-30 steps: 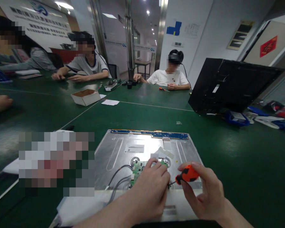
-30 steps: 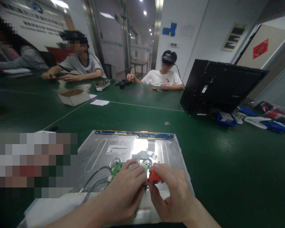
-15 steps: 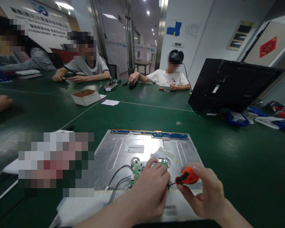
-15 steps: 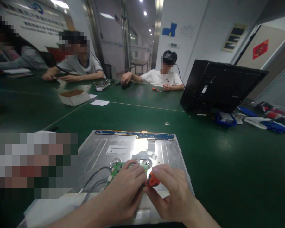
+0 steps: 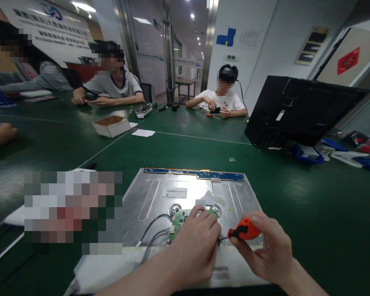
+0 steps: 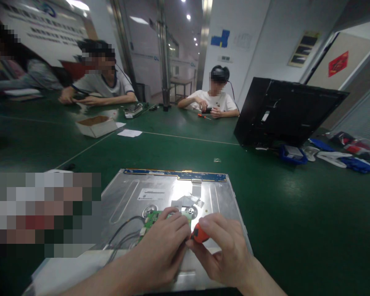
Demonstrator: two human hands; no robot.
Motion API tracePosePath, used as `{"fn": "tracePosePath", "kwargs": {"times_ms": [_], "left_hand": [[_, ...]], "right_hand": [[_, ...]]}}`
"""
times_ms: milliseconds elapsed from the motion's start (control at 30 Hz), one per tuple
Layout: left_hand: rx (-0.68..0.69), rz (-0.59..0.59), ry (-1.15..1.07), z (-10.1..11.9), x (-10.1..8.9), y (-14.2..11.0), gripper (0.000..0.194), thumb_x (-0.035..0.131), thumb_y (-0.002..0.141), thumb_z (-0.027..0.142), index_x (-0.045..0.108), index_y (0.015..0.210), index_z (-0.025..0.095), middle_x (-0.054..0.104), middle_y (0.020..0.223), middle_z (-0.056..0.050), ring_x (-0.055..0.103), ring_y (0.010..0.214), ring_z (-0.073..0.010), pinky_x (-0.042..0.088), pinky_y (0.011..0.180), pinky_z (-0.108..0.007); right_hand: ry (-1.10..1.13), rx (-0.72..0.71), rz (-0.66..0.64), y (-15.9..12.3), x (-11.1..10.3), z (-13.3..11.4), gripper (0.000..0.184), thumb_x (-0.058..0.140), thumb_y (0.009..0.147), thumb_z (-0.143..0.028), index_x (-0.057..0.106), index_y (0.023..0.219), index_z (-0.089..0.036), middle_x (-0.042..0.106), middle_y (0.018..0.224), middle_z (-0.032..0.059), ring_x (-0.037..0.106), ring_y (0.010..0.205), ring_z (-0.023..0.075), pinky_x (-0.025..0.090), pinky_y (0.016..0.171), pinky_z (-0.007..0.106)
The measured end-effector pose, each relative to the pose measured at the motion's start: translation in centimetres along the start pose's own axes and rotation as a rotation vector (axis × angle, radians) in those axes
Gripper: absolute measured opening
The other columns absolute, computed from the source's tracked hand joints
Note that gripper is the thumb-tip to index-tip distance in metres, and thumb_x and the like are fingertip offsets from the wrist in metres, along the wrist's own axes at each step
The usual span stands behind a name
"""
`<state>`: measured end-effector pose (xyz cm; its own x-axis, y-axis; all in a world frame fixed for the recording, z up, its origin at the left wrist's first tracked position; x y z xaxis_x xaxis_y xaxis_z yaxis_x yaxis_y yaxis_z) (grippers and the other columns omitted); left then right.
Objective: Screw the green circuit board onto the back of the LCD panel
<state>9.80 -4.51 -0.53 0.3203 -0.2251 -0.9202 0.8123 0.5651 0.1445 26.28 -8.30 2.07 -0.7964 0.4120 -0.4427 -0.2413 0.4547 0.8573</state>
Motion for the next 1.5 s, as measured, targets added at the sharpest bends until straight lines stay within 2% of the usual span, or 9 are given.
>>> {"fn": "tracePosePath", "kwargs": {"times_ms": [200, 400, 500, 733, 967, 1067, 1233, 1500], "left_hand": [[0.008, -0.012, -0.006, 0.1, -0.2, 0.1, 0.016, 0.05, 0.082, 0.019, 0.06, 0.095, 0.017, 0.063, 0.094, -0.008, 0.055, 0.091, -0.0242, 0.032, 0.1, -0.046], [0.0, -0.013, -0.007, 0.0, -0.2, 0.1, 0.013, 0.051, 0.081, 0.019, 0.059, 0.091, 0.018, 0.063, 0.094, -0.008, 0.056, 0.091, -0.0246, 0.031, 0.102, -0.047], [0.008, -0.015, -0.012, 0.0, -0.3, 0.1, 0.013, 0.051, 0.081, 0.019, 0.058, 0.091, 0.018, 0.062, 0.094, -0.008, 0.056, 0.091, -0.0248, 0.031, 0.102, -0.048], [0.012, -0.011, 0.008, 0.1, -0.4, 0.0, 0.013, 0.052, 0.082, 0.019, 0.058, 0.094, 0.018, 0.062, 0.095, -0.008, 0.056, 0.092, -0.0247, 0.032, 0.101, -0.047], [0.006, -0.006, 0.001, 0.0, -0.2, 0.0, 0.013, 0.051, 0.081, 0.018, 0.057, 0.093, 0.018, 0.062, 0.095, -0.008, 0.056, 0.092, -0.0246, 0.031, 0.102, -0.047], [0.007, -0.004, -0.01, 0.1, -0.2, 0.0, 0.012, 0.051, 0.082, 0.018, 0.058, 0.091, 0.018, 0.062, 0.095, -0.008, 0.056, 0.092, -0.0245, 0.031, 0.102, -0.048], [0.014, -0.021, -0.015, 0.1, -0.4, 0.1, 0.014, 0.051, 0.082, 0.02, 0.058, 0.093, 0.018, 0.063, 0.096, -0.009, 0.056, 0.093, -0.0256, 0.033, 0.1, -0.048], [0.009, -0.008, -0.002, 0.1, -0.3, 0.1, 0.012, 0.052, 0.081, 0.019, 0.058, 0.092, 0.018, 0.063, 0.095, -0.008, 0.056, 0.092, -0.0247, 0.031, 0.102, -0.047]], "right_hand": [[0.026, 0.012, -0.017, -0.5, -0.2, 0.0, 0.071, 0.057, 0.077, -0.004, 0.036, 0.144, -0.019, 0.068, 0.101, 0.0115, 0.069, 0.085, 0.0224, 0.059, 0.064, 0.033], [-0.004, 0.012, 0.006, -0.3, 0.1, 0.2, 0.068, 0.061, 0.078, -0.007, 0.038, 0.14, -0.024, 0.068, 0.084, 0.0042, 0.066, 0.068, 0.0183, 0.055, 0.056, 0.029], [-0.011, -0.009, -0.006, -0.2, 0.0, 0.1, 0.067, 0.062, 0.079, -0.008, 0.039, 0.14, -0.023, 0.067, 0.08, 0.0035, 0.065, 0.066, 0.0182, 0.055, 0.054, 0.028], [0.037, -0.008, -0.013, -0.2, -0.1, -0.1, 0.069, 0.055, 0.077, -0.003, 0.036, 0.143, -0.017, 0.067, 0.104, 0.0132, 0.068, 0.089, 0.023, 0.059, 0.067, 0.034], [-0.062, -0.014, 0.037, 0.4, -0.2, -0.2, 0.06, 0.063, 0.079, -0.01, 0.044, 0.134, -0.024, 0.065, 0.079, 0.0026, 0.063, 0.061, 0.0161, 0.052, 0.05, 0.026], [-0.026, -0.025, 0.003, 0.6, -0.2, -0.3, 0.059, 0.059, 0.081, -0.01, 0.042, 0.137, -0.022, 0.066, 0.081, 0.0044, 0.065, 0.066, 0.017, 0.054, 0.052, 0.027], [-0.012, -0.038, -0.009, 0.7, -0.4, -0.4, 0.066, 0.052, 0.079, -0.005, 0.038, 0.142, -0.017, 0.07, 0.099, 0.0118, 0.069, 0.083, 0.0217, 0.058, 0.062, 0.032], [-0.062, -0.023, 0.022, 0.6, -0.4, -0.3, 0.059, 0.061, 0.082, -0.012, 0.044, 0.136, -0.025, 0.066, 0.079, 0.0024, 0.063, 0.062, 0.0158, 0.052, 0.05, 0.026]]}}
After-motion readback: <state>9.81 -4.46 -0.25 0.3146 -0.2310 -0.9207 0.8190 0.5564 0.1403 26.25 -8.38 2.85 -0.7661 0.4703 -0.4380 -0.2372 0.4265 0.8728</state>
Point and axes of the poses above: each hand's wrist, its own y-axis towards the middle knuckle, its own x-axis out of the palm, z = x × y, the point moved 2 cm from there along y, towards the middle knuckle
